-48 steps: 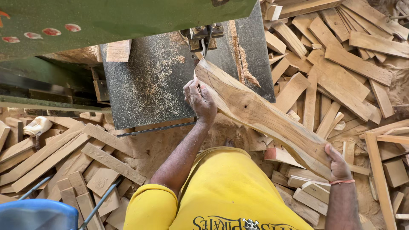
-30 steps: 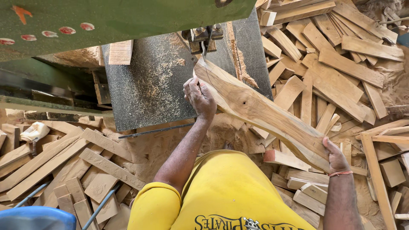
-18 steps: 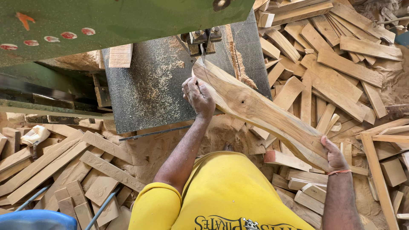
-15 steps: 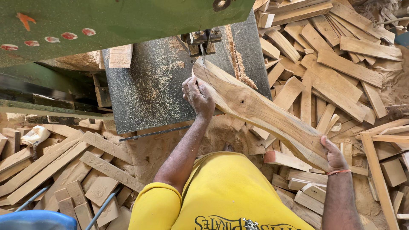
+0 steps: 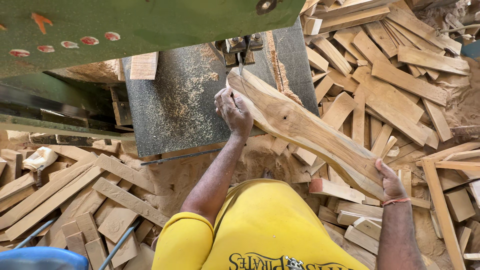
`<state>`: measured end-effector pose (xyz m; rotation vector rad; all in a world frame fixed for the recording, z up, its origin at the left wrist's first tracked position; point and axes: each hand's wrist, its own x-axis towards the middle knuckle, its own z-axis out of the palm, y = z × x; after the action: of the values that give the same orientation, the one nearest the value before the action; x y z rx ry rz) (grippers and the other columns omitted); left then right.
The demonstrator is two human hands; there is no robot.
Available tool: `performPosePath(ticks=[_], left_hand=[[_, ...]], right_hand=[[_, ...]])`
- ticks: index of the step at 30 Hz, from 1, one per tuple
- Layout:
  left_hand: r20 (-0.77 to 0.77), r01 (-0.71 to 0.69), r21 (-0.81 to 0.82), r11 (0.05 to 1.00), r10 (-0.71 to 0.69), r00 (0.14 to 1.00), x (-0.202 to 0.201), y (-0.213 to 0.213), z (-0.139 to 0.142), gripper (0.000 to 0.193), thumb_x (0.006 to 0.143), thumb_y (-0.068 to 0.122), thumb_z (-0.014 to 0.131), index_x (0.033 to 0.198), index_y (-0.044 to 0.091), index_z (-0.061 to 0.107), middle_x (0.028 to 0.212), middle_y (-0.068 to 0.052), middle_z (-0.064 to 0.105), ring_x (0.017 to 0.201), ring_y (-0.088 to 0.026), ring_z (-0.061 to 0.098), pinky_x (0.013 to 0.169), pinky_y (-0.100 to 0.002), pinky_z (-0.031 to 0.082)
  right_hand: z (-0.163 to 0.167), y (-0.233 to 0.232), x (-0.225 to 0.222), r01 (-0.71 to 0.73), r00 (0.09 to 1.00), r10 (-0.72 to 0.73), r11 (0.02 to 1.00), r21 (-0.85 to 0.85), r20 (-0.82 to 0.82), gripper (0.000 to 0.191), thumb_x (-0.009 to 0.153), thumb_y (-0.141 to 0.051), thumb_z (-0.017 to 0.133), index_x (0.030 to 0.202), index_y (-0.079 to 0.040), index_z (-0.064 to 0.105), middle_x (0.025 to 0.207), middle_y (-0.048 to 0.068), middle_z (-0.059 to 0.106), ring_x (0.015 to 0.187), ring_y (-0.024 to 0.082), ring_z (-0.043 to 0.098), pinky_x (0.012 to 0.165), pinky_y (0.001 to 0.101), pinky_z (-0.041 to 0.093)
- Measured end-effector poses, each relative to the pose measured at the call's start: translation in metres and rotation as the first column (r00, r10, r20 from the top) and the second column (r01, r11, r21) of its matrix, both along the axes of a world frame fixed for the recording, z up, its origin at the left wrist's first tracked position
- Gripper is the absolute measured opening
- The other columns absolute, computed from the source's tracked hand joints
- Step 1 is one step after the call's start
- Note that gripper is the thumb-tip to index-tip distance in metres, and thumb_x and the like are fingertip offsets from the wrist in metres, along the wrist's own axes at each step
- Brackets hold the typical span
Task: The person cuts a long curved wooden workpiece on a bandsaw, guiding it along the blade to trim its edge. They rotate and reposition the piece repeatedly, briefly step away to clear scraps, then continue cutting along the marked line and trim smaller sections at the end.
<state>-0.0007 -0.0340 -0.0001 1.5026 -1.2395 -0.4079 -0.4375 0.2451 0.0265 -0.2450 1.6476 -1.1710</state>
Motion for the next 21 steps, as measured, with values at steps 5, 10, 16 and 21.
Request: performPosePath(ticks=[5, 10, 16, 21], left_hand=[[-0.032, 0.019, -0.019, 1.000, -0.020, 0.999, 0.001, -0.003, 0.000, 0.028, 0.105, 0.015, 0.048, 0.128, 0.001, 0.056, 0.126, -0.012, 0.054, 0.124, -0.027, 0.050, 0.108, -0.045, 0.037], [-0.022, 0.012, -0.006, 1.000, -0.012, 1.000, 0.002, -0.008, 0.001, 0.030, 0.104, 0.015, 0.050, 0.129, 0.001, 0.057, 0.125, -0.011, 0.056, 0.123, -0.026, 0.052, 0.107, -0.045, 0.036], [-0.003, 0.017, -0.010, 1.000, -0.017, 1.000, 0.005, -0.012, -0.001, 0.030, 0.103, 0.016, 0.050, 0.129, 0.002, 0.057, 0.125, -0.011, 0.056, 0.123, -0.025, 0.052, 0.107, -0.045, 0.035], [-0.004, 0.014, -0.021, 1.000, -0.014, 1.000, 0.006, -0.013, 0.000, 0.030, 0.104, 0.016, 0.050, 0.129, 0.002, 0.057, 0.125, -0.011, 0.056, 0.123, -0.025, 0.052, 0.107, -0.044, 0.036]], right_hand=[[-0.003, 0.002, 0.003, 0.038, 0.999, -0.035, 0.997, 0.062, -0.040, 0.058, 0.099, -0.041, 0.067, 0.138, 0.001, 0.061, 0.127, 0.016, 0.068, 0.118, 0.025, 0.064, 0.101, 0.0392, 0.052], [-0.005, -0.001, 0.004, 0.018, 0.998, -0.015, 0.998, -0.054, 0.053, 0.056, 0.099, -0.038, 0.066, 0.138, 0.001, 0.060, 0.132, 0.014, 0.067, 0.120, 0.024, 0.064, 0.103, 0.0381, 0.052], [-0.009, 0.001, 0.005, 0.028, 1.000, -0.028, 0.999, -0.021, 0.000, 0.054, 0.102, -0.038, 0.064, 0.138, 0.003, 0.059, 0.134, 0.014, 0.066, 0.122, 0.022, 0.063, 0.105, 0.0360, 0.050], [-0.012, 0.002, 0.006, 0.012, 1.000, -0.011, 0.999, -0.047, 0.016, 0.055, 0.102, -0.037, 0.064, 0.138, 0.003, 0.059, 0.135, 0.013, 0.066, 0.123, 0.021, 0.062, 0.107, 0.0357, 0.049]])
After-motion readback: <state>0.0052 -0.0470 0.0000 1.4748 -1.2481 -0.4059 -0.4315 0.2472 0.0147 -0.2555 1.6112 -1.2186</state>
